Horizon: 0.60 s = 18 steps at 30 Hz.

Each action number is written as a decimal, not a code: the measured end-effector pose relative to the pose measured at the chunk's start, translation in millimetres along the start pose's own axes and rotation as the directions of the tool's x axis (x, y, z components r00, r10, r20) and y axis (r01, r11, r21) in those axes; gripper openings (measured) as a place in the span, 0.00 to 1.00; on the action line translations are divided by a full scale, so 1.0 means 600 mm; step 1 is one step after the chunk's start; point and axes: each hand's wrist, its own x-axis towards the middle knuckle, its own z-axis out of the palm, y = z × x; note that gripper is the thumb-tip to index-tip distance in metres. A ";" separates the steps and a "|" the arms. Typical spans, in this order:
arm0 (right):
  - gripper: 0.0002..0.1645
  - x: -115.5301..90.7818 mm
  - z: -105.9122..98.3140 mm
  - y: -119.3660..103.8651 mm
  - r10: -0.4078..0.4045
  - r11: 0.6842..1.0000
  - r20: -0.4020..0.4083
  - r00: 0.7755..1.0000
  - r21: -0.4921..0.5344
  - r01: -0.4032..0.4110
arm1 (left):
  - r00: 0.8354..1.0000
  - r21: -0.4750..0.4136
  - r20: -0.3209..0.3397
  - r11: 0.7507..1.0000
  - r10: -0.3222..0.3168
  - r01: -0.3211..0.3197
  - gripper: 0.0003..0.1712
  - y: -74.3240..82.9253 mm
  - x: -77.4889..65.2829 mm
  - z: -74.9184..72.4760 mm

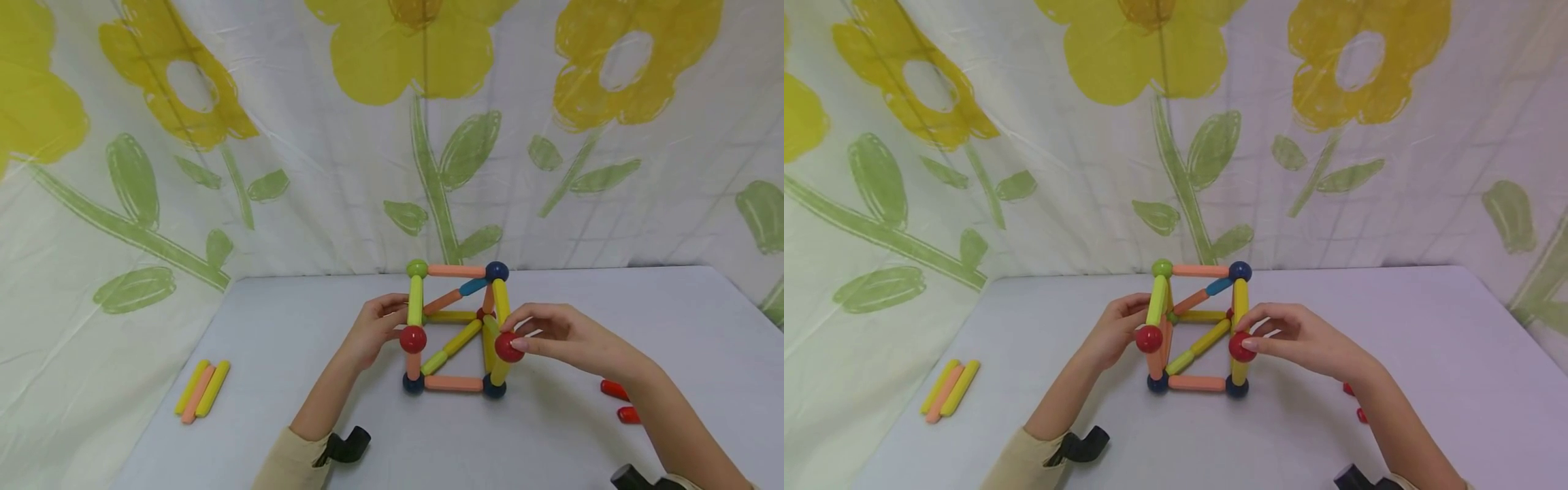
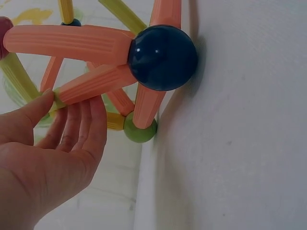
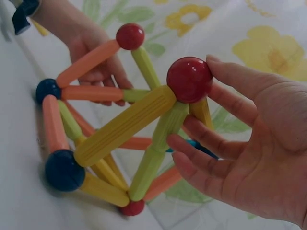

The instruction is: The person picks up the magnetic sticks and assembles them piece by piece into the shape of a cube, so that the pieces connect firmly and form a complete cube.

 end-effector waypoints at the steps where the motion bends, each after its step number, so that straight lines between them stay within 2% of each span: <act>1: 0.14 0.000 0.000 0.000 0.006 1.000 -0.001 1.000 0.001 -0.006 | 1.000 -0.002 -0.002 1.000 0.001 -0.001 0.23 0.000 -0.001 -0.001; 5: 0.14 0.001 0.001 -0.002 0.015 1.000 -0.001 1.000 0.006 -0.015 | 1.000 -0.006 -0.018 1.000 0.005 -0.005 0.23 0.000 -0.008 -0.011; 9: 0.14 0.001 0.002 -0.002 0.019 1.000 0.001 1.000 0.015 -0.019 | 1.000 0.019 -0.022 1.000 0.015 -0.015 0.23 -0.003 -0.024 -0.034; 12: 0.14 0.000 0.002 -0.003 0.026 1.000 0.001 1.000 0.014 -0.026 | 0.999 0.048 -0.033 0.999 0.027 -0.025 0.25 -0.006 -0.044 -0.061; 18: 0.15 0.000 0.003 -0.005 0.031 0.999 -0.003 1.000 0.010 -0.031 | 0.989 0.085 -0.145 0.996 0.014 -0.002 0.27 -0.013 -0.107 -0.132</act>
